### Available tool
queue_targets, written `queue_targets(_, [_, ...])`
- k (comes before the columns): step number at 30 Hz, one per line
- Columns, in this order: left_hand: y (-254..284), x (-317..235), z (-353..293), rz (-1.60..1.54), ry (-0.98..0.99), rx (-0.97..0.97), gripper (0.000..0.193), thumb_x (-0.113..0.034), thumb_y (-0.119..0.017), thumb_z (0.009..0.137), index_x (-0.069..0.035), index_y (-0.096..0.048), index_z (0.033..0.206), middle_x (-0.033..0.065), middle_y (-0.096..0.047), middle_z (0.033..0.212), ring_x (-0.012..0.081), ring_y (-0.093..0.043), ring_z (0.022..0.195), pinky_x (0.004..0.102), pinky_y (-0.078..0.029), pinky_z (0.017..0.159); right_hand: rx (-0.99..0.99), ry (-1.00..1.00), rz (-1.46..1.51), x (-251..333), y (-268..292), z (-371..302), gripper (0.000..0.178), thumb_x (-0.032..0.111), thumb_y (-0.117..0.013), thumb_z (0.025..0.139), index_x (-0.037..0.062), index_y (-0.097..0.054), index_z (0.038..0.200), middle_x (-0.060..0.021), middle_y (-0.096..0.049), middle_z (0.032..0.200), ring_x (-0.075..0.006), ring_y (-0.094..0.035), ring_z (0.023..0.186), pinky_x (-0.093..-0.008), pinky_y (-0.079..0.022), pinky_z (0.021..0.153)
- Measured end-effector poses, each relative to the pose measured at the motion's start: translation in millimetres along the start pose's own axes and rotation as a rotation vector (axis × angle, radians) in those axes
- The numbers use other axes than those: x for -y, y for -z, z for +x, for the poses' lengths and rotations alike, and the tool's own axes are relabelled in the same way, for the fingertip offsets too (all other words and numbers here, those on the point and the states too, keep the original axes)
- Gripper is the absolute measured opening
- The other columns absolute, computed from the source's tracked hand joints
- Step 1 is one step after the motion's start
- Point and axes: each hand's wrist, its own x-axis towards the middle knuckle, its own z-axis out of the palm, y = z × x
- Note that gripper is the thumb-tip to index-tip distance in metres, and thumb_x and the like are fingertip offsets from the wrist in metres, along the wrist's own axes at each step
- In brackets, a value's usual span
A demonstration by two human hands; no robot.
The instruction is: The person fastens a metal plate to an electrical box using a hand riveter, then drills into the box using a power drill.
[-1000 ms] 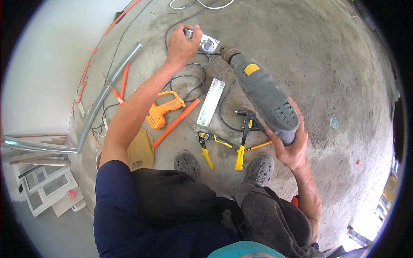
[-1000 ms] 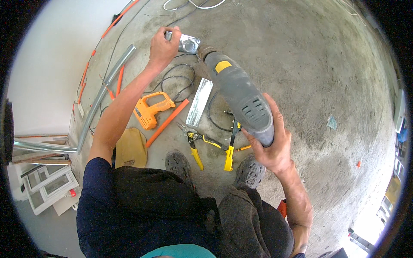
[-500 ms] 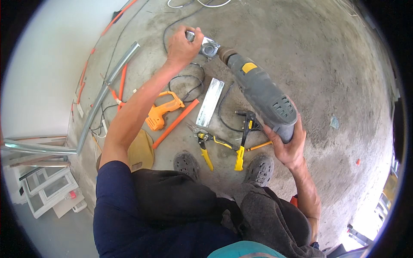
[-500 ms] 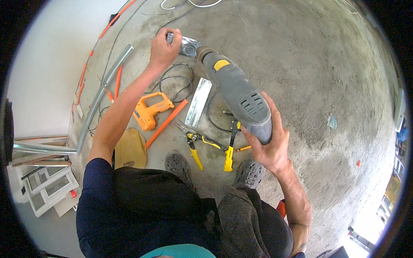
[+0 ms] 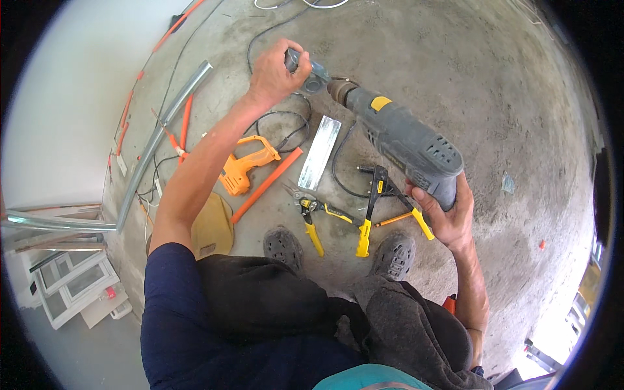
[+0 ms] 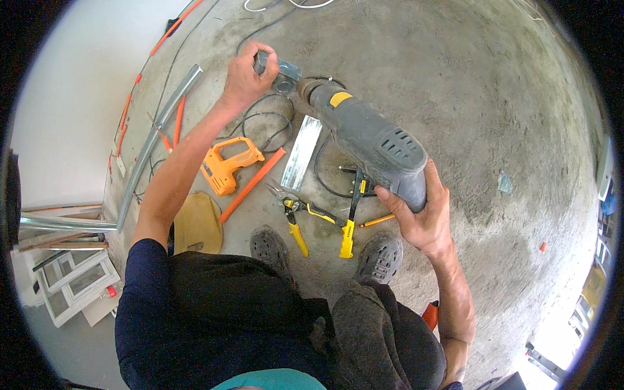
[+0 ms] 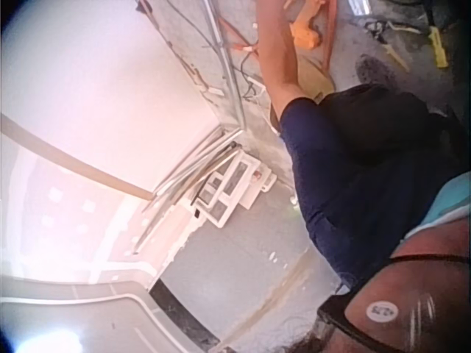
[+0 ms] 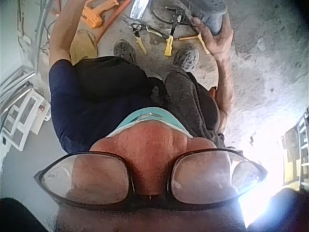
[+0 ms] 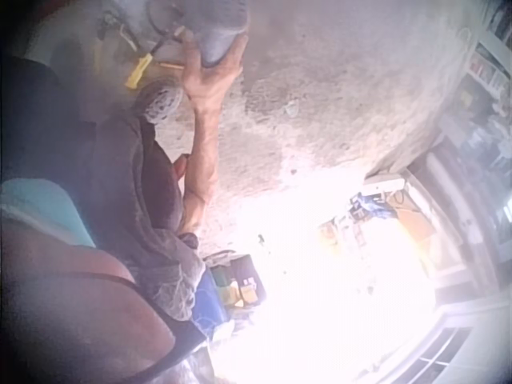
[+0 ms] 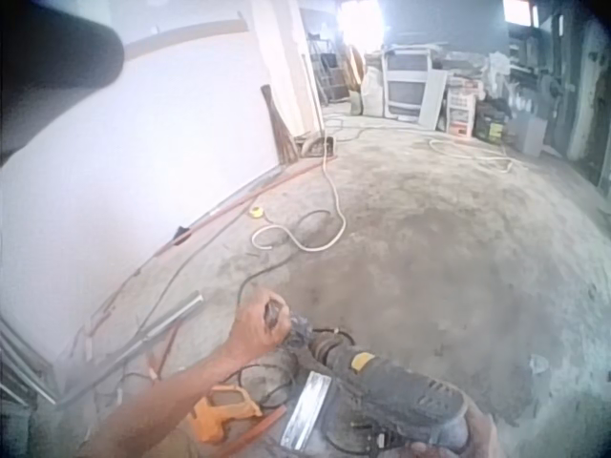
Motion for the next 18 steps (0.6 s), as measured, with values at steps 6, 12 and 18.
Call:
queue_targets(6, [-1, 6, -3, 0.033, 0.015, 0.002, 0.031, -0.035, -0.067, 0.092, -0.004, -0.063, 0.096, 0.0084, -0.055, 0.057, 0.0252, -0.057, 0.051, 0.0387, -0.047, 0.054, 0.005, 0.037, -0.061, 8, 0, -1, 0.062, 0.015, -0.079, 0.088, -0.0044, -0.049, 0.138, -0.0199, -0.072, 0.115, -0.0279, -0.071, 0.106, -0.0404, -0.056, 0.092])
queue_targets(12, [-4, -3, -3, 0.020, 0.118, -0.086, 0.035, -0.036, -0.067, 0.092, -0.002, -0.063, 0.093, 0.0105, -0.061, 0.061, 0.0279, -0.061, 0.055, 0.0406, -0.049, 0.057, 0.009, 0.197, -0.247, 10, -3, -4, 0.074, 0.008, -0.076, 0.087, -0.0039, -0.038, 0.150, -0.0253, -0.068, 0.123, -0.0346, -0.070, 0.112, -0.0442, -0.057, 0.093])
queue_targets(18, [-13, -20, -1, 0.000, 0.340, -0.140, 0.042, -0.040, -0.067, 0.091, 0.002, -0.065, 0.088, 0.0156, -0.065, 0.064, 0.0319, -0.064, 0.060, 0.0435, -0.050, 0.060, -0.041, 0.316, -0.278, 9, -18, -9, 0.077, 0.004, -0.076, 0.086, -0.0053, -0.036, 0.152, -0.0251, -0.068, 0.123, -0.0309, -0.070, 0.113, -0.0400, -0.054, 0.096])
